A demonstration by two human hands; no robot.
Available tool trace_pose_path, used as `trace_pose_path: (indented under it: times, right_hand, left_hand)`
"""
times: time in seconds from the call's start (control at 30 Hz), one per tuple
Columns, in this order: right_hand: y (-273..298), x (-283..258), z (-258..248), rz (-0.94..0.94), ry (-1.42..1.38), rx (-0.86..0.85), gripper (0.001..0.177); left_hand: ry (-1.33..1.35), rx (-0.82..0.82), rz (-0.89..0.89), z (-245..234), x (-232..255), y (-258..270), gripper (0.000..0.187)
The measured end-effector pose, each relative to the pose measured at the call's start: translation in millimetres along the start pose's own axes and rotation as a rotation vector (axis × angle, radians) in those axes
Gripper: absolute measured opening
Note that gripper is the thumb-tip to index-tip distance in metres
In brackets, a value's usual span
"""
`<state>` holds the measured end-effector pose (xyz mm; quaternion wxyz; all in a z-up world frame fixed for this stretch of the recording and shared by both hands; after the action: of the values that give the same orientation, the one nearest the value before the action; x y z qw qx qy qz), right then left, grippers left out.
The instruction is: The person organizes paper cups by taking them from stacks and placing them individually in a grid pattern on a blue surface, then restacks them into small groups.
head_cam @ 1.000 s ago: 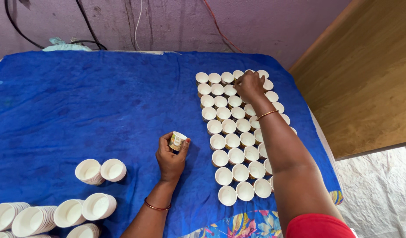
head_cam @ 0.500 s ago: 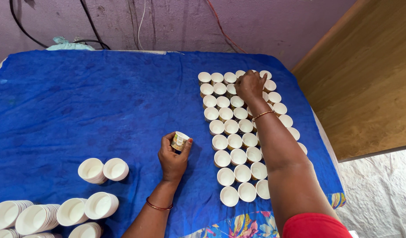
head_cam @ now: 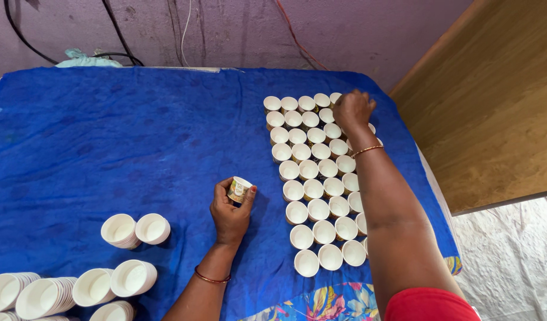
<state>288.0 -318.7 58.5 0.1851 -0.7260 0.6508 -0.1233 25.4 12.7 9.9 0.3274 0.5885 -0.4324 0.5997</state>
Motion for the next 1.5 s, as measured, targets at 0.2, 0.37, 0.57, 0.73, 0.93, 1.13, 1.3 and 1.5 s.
trace_pose_path:
  times: [0.2,0.37,0.57,0.73,0.93,1.13,1.3,1.5]
  right_hand:
    - [10.5,-10.7,-7.9,0.043,-0.004,-0.153,0.014]
    - [13.0,-23.4,-17.1,0.034,0.058,-0.170,0.012]
    - [13.3,-18.6,-11.0,-0.023,0.111,-0.102,0.013]
    - [9.5,-10.1,-8.7,0.037,0.050,-0.034,0.011]
    - [6.4,-8.8,-27.2,0.158,-0.135,0.058,0.009]
    - [20.0,18.6,-46.8,0.208,-0.260,0.051,0.013]
    - [28.1,34.4,-45.1,0.000,-0.225,-0.035,0.033]
    - [17.9,23.0,-19.0,-0.080,-0.103,-0.248,0.056]
  left_hand:
    - [0.011,-0.006,-0.001,0.5,-0.5,0.0,0.049]
    - [0.016,0.001,0.003,0.9,-1.5,0.2,0.049]
    - [0.019,-0.004,0.014,0.8,-2.4,-0.2,0.048]
    - [0.005,-0.005,0.017,0.9,-2.3,0.3,0.048]
    - [0.062,-0.009,0.007,0.9,-3.2,-0.5,0.047]
    - [0.037,0.006,0.003,0.1,-0.3,0.7,0.045]
    - [0.039,0.004,0.008,0.0,2.9,0.6,0.042]
    - [0.043,0.014,0.007,2.2,-2.2,-0.2,0.043]
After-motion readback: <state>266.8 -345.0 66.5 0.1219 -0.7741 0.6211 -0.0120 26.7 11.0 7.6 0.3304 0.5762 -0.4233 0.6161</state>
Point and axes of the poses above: each hand's wrist, its own y-axis away from the middle knuckle, its own z-axis out of the palm, x = y × z, the point moved 3 cm from there along -y, towards the middle knuckle, and after that the axes turned 10 degrees about -z, right-handed, at the moved point
